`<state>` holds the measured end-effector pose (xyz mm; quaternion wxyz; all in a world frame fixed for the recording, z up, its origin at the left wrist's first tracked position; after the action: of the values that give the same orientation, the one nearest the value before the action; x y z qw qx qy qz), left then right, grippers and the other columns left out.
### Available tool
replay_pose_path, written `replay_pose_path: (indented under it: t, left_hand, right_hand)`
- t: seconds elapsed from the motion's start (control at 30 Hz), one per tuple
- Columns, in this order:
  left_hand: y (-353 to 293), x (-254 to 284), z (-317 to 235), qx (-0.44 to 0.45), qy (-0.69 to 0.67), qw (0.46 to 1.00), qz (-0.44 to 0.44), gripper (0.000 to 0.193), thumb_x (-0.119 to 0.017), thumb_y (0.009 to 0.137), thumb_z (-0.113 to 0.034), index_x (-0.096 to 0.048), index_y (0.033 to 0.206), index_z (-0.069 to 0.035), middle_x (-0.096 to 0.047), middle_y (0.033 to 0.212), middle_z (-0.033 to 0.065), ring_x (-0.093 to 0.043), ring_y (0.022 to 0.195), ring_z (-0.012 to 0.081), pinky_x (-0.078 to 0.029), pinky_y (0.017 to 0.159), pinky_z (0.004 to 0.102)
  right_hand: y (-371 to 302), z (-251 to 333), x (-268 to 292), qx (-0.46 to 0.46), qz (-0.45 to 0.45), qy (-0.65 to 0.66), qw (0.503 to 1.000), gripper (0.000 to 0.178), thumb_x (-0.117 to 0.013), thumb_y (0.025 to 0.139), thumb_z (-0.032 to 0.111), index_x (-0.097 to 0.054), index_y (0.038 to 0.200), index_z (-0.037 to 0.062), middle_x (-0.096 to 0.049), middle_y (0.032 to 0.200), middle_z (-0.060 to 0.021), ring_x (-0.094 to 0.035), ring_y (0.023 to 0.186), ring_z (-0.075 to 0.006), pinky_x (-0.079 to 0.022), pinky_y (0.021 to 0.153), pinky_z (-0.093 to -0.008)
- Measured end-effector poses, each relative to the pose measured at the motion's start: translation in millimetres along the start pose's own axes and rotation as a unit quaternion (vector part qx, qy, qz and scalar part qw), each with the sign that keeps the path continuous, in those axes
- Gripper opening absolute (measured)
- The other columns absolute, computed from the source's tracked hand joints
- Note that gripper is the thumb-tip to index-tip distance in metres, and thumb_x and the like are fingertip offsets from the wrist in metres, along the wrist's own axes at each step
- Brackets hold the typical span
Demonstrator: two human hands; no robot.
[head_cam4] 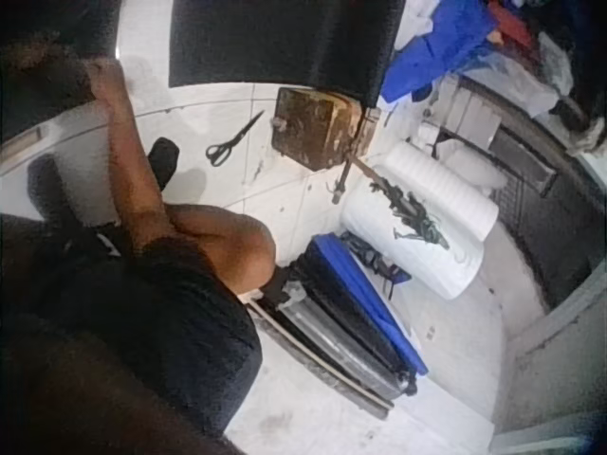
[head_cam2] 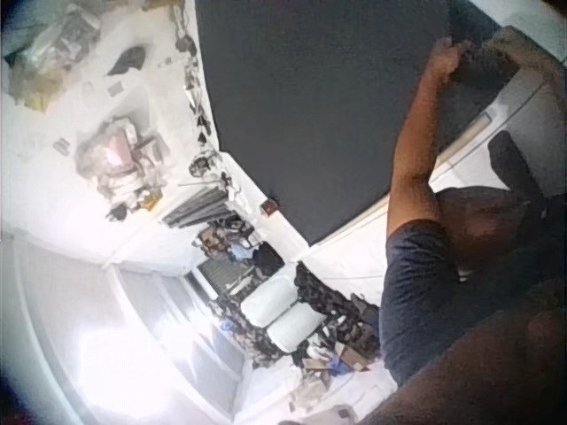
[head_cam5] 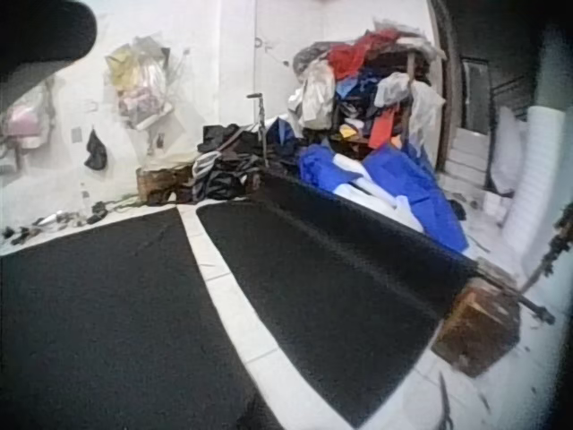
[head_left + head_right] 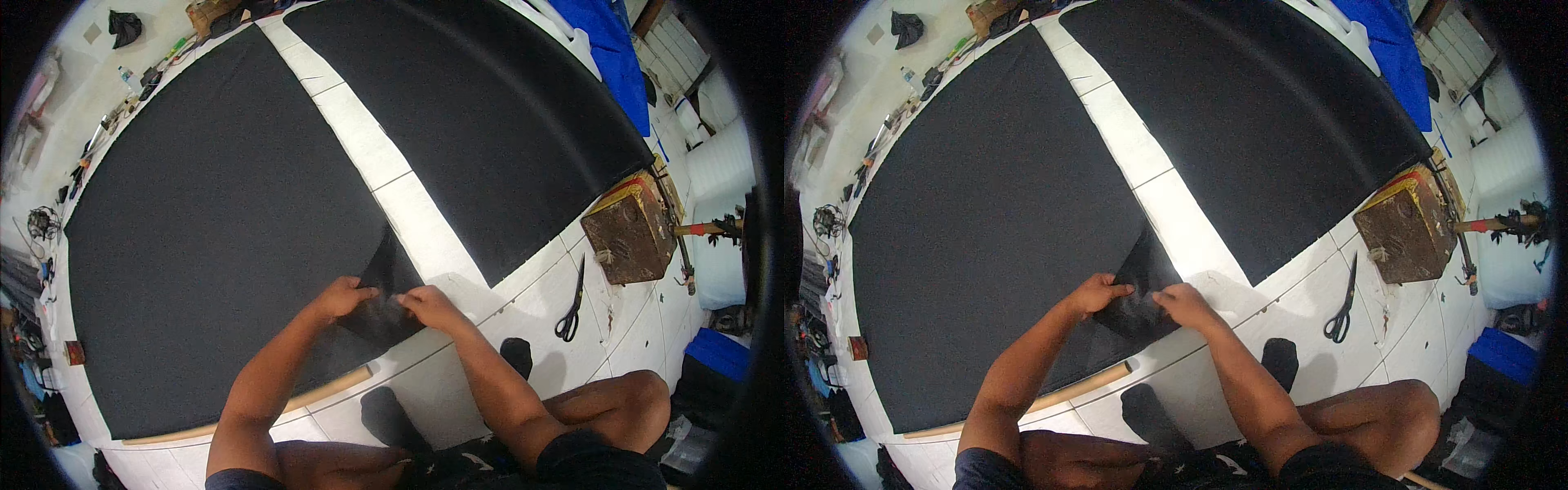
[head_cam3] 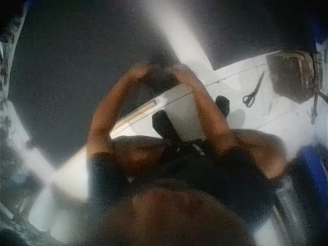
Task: The person cuts a large piece of black fabric on the floor using shears. They use a wooden stick to measure and align the fabric before cutting it into sections. The person also folds the fabric edges and uses a small stool to weigh down the material.
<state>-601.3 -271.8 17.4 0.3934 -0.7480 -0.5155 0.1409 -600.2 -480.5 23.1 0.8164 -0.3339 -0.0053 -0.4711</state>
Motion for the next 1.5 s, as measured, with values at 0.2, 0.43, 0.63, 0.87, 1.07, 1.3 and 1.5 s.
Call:
replay_pose_path:
  t: [0.2,0.43,0.63,0.87,1.07,1.3,1.5]
  left_hand:
    - [-1.8,-10.4,-12.7,-0.016,-0.022,0.999,0.026,0.029,-0.071,0.091,-0.03,-0.069,0.085,-0.002,-0.062,0.073,0.0022,-0.053,0.061,0.0117,-0.042,0.055,0.031]
    - [-10.4,-12.6,-23.0,-0.002,0.018,1.0,0.015,0.028,-0.07,0.092,-0.03,-0.069,0.085,-0.003,-0.064,0.074,0.0021,-0.054,0.059,0.0103,-0.043,0.053,0.0292]
    - [-0.2,-7.5,-1.6,0.006,-0.031,0.999,0.025,0.033,-0.071,0.09,-0.033,-0.07,0.092,0.0,-0.068,0.082,0.0082,-0.06,0.07,0.018,-0.048,0.066,0.0349]
    - [-1.3,-5.0,-9.6,-0.002,-0.003,1.0,0.011,0.037,-0.075,0.089,-0.032,-0.07,0.094,0.004,-0.071,0.086,0.0104,-0.066,0.072,0.0174,-0.053,0.065,0.0318]
    - [2.6,-1.6,-3.9,-0.011,0.002,1.0,-0.027,0.045,-0.078,0.086,-0.034,-0.069,0.099,0.008,-0.071,0.09,0.0144,-0.068,0.078,0.0209,-0.055,0.073,0.0341]
    - [2.9,-7.5,-14.8,0.003,0.042,0.998,-0.042,0.045,-0.08,0.084,-0.033,-0.069,0.101,0.007,-0.072,0.094,0.0174,-0.07,0.084,0.0244,-0.055,0.08,0.0357]
    - [16.6,-5.6,5.8,0.006,0.031,0.998,-0.05,0.037,-0.078,0.086,-0.028,-0.07,0.099,0.005,-0.072,0.093,0.0161,-0.07,0.077,0.0228,-0.056,0.073,0.0336]
  right_hand:
    - [-24.6,37.5,20.7,0.136,-0.309,-0.165,0.927,0.05,-0.078,0.081,0.051,-0.063,0.099,0.007,-0.063,0.082,-0.0072,-0.063,0.076,-0.0251,-0.05,0.072,-0.0384]
    - [-9.7,8.6,-23.8,0.082,-0.125,-0.038,0.988,0.037,-0.076,0.086,0.039,-0.071,0.086,0.0028,-0.068,0.075,-0.01,-0.063,0.069,-0.0195,-0.048,0.065,-0.0347]
    - [-1.6,6.0,-6.2,0.036,0.034,0.011,0.999,0.037,-0.063,0.097,0.035,-0.07,0.085,0.0002,-0.063,0.07,-0.0087,-0.058,0.065,-0.0185,-0.046,0.063,-0.0353]
    - [-6.6,20.4,-13.8,0.128,-0.011,-0.072,0.989,0.042,-0.052,0.103,0.036,-0.064,0.085,-0.0009,-0.062,0.075,-0.0119,-0.059,0.07,-0.0228,-0.046,0.068,-0.0368]
    - [-14.0,39.6,-17.5,0.168,-0.029,-0.062,0.983,0.046,-0.05,0.102,0.039,-0.063,0.089,-0.0036,-0.064,0.083,-0.0208,-0.063,0.079,-0.0339,-0.047,0.072,-0.0439]
    - [-7.5,31.4,-11.8,0.06,-0.022,-0.036,0.997,0.048,-0.054,0.101,0.042,-0.059,0.079,-0.0003,-0.051,0.063,-0.0072,-0.05,0.061,-0.0165,-0.042,0.056,-0.0375]
    - [-6.4,35.9,-5.3,0.056,0.006,-0.042,0.998,0.045,-0.072,0.091,0.039,-0.058,0.07,0.0014,-0.052,0.063,-0.0039,-0.046,0.06,-0.0143,-0.041,0.056,-0.0353]
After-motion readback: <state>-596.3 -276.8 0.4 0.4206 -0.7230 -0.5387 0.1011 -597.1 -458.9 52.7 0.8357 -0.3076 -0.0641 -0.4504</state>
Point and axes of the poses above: each hand's wrist, its own y-axis towards the middle knuckle, its own x-axis out of the back of the hand, z = x × y, the point moved 7 cm from there along y, towards the middle knuckle
